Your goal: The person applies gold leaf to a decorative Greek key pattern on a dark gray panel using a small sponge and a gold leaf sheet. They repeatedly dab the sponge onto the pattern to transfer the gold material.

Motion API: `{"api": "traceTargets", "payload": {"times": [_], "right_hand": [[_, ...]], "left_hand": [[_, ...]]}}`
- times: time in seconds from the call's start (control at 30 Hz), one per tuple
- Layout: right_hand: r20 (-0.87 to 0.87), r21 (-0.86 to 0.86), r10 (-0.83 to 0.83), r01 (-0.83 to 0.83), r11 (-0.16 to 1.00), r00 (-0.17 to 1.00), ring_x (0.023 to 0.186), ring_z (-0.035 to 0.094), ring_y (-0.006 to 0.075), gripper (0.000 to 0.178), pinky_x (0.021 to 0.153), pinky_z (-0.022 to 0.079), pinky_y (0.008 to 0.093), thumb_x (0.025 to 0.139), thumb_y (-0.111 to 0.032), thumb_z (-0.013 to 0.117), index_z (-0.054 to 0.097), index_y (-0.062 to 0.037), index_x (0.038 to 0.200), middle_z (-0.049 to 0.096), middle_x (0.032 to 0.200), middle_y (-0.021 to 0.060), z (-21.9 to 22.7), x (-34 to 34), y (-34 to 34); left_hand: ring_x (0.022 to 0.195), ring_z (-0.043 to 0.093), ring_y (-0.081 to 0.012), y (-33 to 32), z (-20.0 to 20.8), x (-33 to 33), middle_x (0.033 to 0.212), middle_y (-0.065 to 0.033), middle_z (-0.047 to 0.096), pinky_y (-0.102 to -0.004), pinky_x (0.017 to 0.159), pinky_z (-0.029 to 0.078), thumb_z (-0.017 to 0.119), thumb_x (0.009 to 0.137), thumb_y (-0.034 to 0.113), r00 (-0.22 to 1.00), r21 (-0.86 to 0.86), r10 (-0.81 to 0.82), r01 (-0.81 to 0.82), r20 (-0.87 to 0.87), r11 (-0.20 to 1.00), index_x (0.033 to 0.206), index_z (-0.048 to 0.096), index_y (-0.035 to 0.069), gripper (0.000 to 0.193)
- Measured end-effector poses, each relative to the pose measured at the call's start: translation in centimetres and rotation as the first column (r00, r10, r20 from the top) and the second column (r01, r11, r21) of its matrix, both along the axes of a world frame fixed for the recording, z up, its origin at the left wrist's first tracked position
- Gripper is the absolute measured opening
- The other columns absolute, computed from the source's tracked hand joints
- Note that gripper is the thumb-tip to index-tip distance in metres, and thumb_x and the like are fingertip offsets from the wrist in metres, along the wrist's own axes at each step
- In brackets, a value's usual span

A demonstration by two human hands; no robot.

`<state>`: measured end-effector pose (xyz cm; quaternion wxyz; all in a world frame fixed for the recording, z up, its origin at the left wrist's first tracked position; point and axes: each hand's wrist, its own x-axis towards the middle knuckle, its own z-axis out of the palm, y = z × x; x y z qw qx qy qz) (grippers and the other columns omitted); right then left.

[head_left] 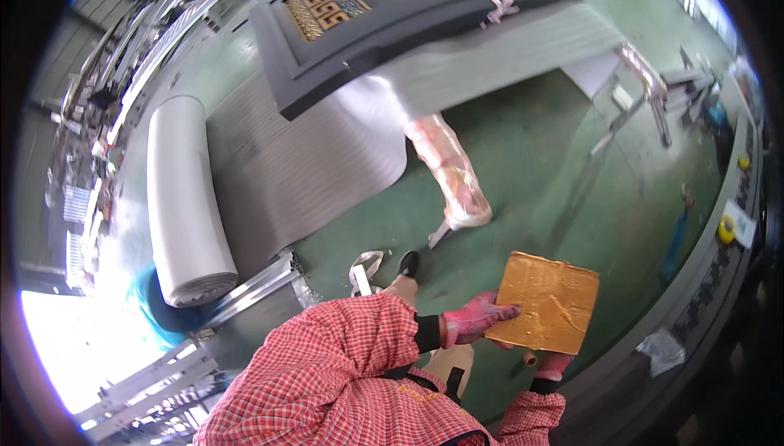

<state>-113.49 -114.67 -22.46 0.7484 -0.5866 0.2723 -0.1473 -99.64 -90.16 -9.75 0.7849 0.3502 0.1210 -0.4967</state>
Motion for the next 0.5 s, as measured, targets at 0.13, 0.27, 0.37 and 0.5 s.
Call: {"api": "traceTargets", "payload": {"times": [0.13, 0.27, 0.37, 0.5], "right_hand": [[0.103, 0.051, -0.079, 0.074, 0.996, 0.992, 0.101, 0.059, 0.0167, 0.044, 0.079, 0.052, 0.0303, 0.089, -0.009, 0.058, 0.044, -0.0112, 0.130, 0.056, 0.119, 0.0054, 7.8, 3.2, -2.2], [0.029, -0.026, -0.128, 0.128, 0.991, 0.991, 0.081, 0.056, 0.0080, 0.031, 0.064, 0.047, 0.0205, 0.086, -0.009, 0.064, 0.053, -0.0110, 0.115, 0.059, 0.096, -0.0008, 19.6, 11.0, 4.1], [0.133, 0.041, -0.039, 0.034, 0.999, 0.990, 0.074, 0.051, 0.0068, 0.015, 0.061, 0.043, 0.0208, 0.088, -0.009, 0.060, 0.054, -0.0077, 0.102, 0.055, 0.086, -0.0024, 22.6, 17.4, 8.6], [0.109, -0.919, 0.443, -0.080, 0.386, 0.890, 0.082, 0.061, 0.0222, 0.030, 0.074, 0.051, 0.0337, 0.078, -0.006, 0.069, 0.056, -0.0021, 0.105, 0.062, 0.088, 0.0054, 21.3, 23.8, 9.2]], "left_hand": [[0.090, 0.064, -0.0212, 3.9, 6.6, -1.2, 0.111, -0.0063, 0.059, -0.0375, 0.062, 0.060, 0.065, 0.086, 0.025, 0.984, 0.018, 0.177, -0.177, 0.010, 0.984, 0.124, 0.046, 0.007, 0.046], [0.091, 0.064, -0.0233, 12.5, 11.0, 2.6, 0.109, -0.0079, 0.061, -0.0388, 0.062, 0.060, 0.067, 0.085, 0.024, 0.934, -0.033, 0.336, -0.335, 0.118, 0.942, 0.121, 0.049, 0.007, 0.044], [0.091, 0.064, -0.0245, 18.6, 12.9, 4.1, 0.108, -0.0081, 0.062, -0.0400, 0.061, 0.060, 0.068, 0.084, 0.022, 0.875, 0.045, 0.464, -0.473, 0.136, 0.880, 0.119, 0.052, 0.007, 0.042], [0.092, 0.064, -0.0259, 24.6, 14.8, 5.5, 0.109, -0.0077, 0.062, -0.0417, 0.060, 0.059, 0.068, 0.084, 0.020, 0.811, 0.046, 0.569, -0.579, 0.138, 0.814, 0.118, 0.053, 0.008, 0.039]]}}
